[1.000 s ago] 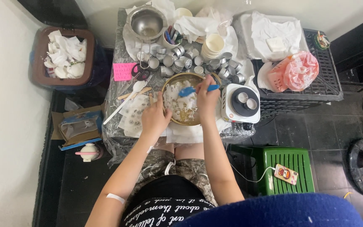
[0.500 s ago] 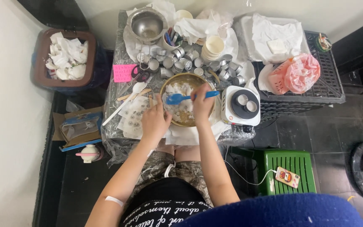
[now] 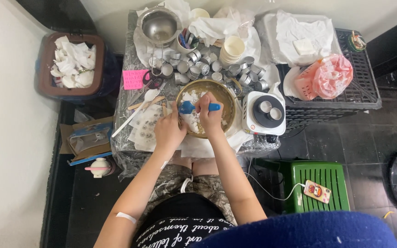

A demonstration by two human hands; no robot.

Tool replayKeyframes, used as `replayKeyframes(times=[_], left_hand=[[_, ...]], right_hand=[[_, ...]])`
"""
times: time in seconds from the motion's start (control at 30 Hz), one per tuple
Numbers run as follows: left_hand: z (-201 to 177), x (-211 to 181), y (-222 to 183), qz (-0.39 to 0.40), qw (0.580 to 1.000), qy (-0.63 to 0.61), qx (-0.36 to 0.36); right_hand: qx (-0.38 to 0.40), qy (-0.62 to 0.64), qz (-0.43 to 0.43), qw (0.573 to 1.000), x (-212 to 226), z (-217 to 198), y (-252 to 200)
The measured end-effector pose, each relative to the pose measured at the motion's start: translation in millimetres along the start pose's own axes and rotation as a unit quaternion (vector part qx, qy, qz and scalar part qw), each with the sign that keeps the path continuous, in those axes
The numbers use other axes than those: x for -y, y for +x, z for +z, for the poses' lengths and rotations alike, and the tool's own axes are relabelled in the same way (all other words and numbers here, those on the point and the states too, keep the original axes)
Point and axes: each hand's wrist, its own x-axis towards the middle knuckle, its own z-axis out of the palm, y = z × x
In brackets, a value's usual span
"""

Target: Stirring wax flakes in a pot and measuring weights of metal tins using a digital scale in a workspace.

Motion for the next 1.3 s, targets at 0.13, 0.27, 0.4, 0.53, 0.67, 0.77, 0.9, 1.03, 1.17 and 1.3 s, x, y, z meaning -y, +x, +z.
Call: replayKeyframes(times=[0.13, 0.27, 0.4, 0.53, 0.67, 0.77, 0.9, 1.03, 1.17, 1.3], left_hand=[[0, 5, -3, 0.022, 1.0, -0.011, -0.012], [-2, 3, -1, -0.012, 1.0, -0.007, 0.008], [-1, 5, -2, -0.004, 1.0, -0.015, -0.009], [6, 7, -3, 0.007, 1.0, -0.009, -0.023], [3, 5, -3, 0.004, 1.0, 0.002, -0.026], [3, 3, -3, 0.002, 1.0, 0.0, -0.029], [2, 2, -3, 0.012, 0.999, 0.015, -0.037], [3, 12, -7, 0.011, 0.999, 0.001, 0.044], [-3, 11, -23, 0.076, 0.997, -0.012, -0.004], [-19, 12, -26, 0.1, 0.994, -0.016, 0.043]], right_hand=[[0.038, -0.125, -0.058, 0.99, 20, 0, 7], [-0.004, -0.147, -0.017, 0.989, 10, -11, 14], [-0.072, -0.025, 0.006, 0.997, -5, -37, 17], [-0.098, 0.068, 0.041, 0.992, 13, -33, 23], [-0.064, 0.075, 0.107, 0.989, 5, -17, 14], [-0.091, -0.008, 0.076, 0.993, -13, -28, 8], [-0.096, -0.058, 0.102, 0.988, 28, -54, 16], [-0.076, 0.091, 0.133, 0.984, 21, -77, -5], [-0.045, 0.151, 0.093, 0.983, -5, -77, -48], [-0.065, 0.039, 0.06, 0.995, -1, -70, -54]])
